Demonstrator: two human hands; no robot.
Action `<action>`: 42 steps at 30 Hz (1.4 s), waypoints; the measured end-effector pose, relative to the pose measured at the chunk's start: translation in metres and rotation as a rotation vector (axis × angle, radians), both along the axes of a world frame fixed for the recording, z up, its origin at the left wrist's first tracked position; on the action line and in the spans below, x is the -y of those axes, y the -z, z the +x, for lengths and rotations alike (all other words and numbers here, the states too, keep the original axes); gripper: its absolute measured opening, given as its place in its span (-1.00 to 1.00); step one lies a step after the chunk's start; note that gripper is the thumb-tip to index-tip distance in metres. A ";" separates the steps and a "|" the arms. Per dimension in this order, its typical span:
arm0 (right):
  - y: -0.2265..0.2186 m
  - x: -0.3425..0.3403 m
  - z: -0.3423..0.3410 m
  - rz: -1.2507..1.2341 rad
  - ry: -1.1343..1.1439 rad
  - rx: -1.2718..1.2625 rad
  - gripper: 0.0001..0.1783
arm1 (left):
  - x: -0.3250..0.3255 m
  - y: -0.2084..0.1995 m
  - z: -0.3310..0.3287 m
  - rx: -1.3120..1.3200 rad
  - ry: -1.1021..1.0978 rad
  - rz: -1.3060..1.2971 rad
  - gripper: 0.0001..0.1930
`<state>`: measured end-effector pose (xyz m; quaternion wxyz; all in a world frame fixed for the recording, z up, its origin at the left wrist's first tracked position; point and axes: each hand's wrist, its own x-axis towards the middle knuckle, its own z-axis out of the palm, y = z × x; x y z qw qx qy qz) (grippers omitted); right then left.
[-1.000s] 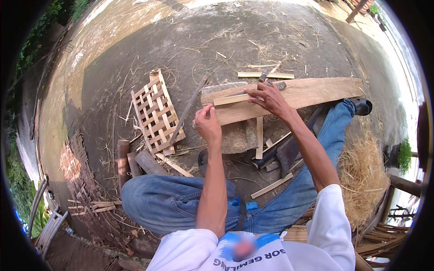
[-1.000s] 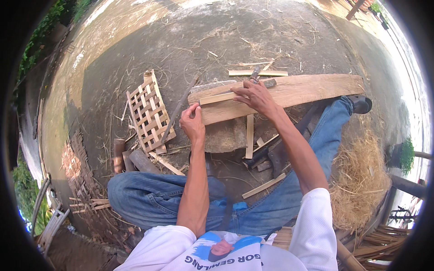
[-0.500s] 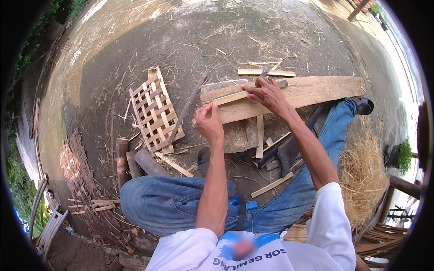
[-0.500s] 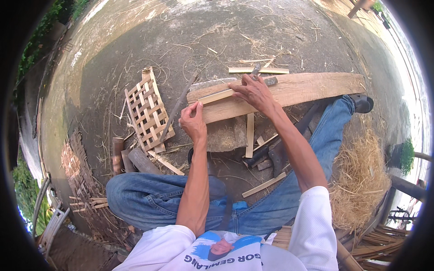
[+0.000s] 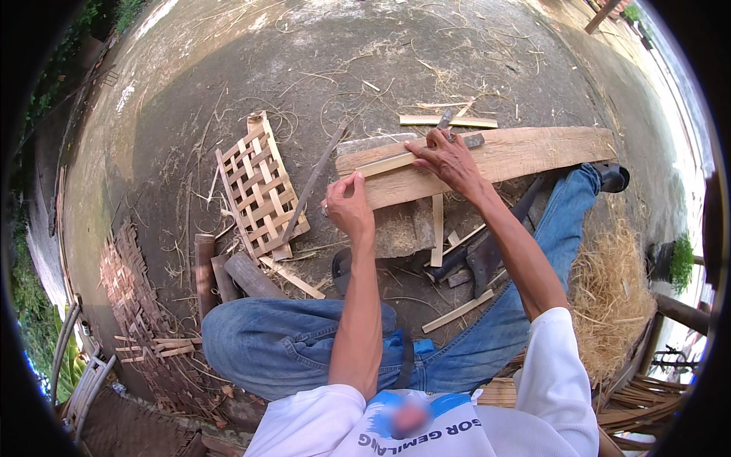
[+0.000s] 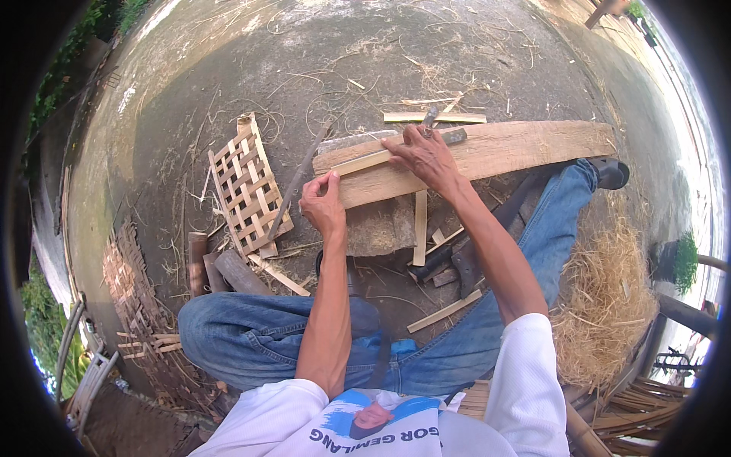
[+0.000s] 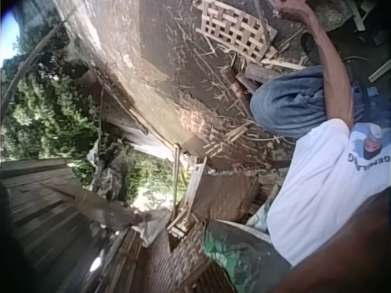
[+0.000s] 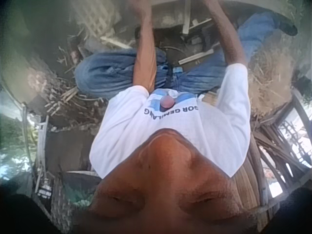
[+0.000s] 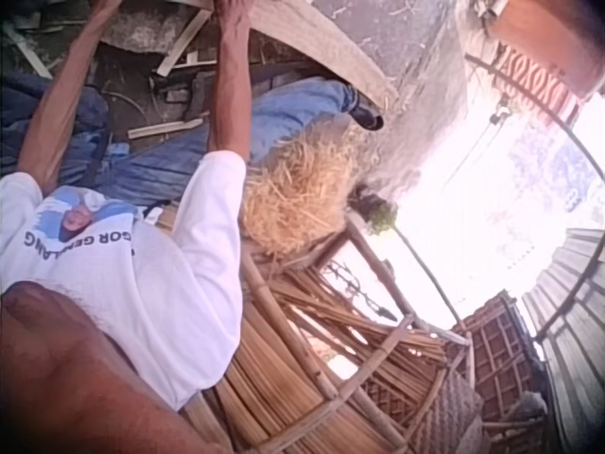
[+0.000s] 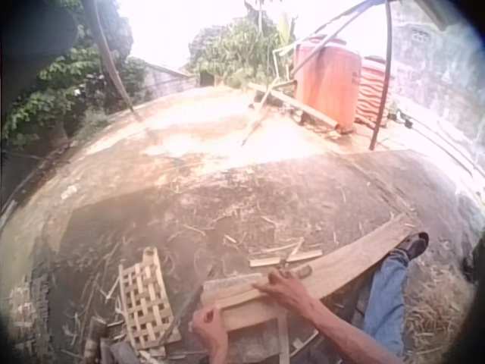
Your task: The person sits on the ground and uses a hand saw to cut thin wooden strips into smaller pieces. They repeatedly position the strips on a larger plank, saw them, and set the cut pieces aside.
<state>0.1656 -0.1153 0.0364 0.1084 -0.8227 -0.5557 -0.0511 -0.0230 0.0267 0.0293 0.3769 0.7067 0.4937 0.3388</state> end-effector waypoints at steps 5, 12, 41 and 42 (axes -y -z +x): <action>0.004 -0.003 -0.004 0.074 -0.004 0.008 -0.54 | 0.000 -0.001 0.002 -0.036 -0.018 -0.011 -0.82; 0.015 0.006 -0.017 0.162 -0.015 -0.048 -0.52 | 0.000 -0.004 0.002 -0.134 -0.021 -0.051 -0.82; 0.014 0.013 -0.063 0.340 0.240 -0.055 -0.47 | 0.013 0.013 0.093 -0.293 0.752 0.205 -0.57; 0.011 0.017 -0.061 0.378 0.233 -0.082 -0.50 | 0.014 0.016 0.092 -0.307 0.762 0.261 -0.55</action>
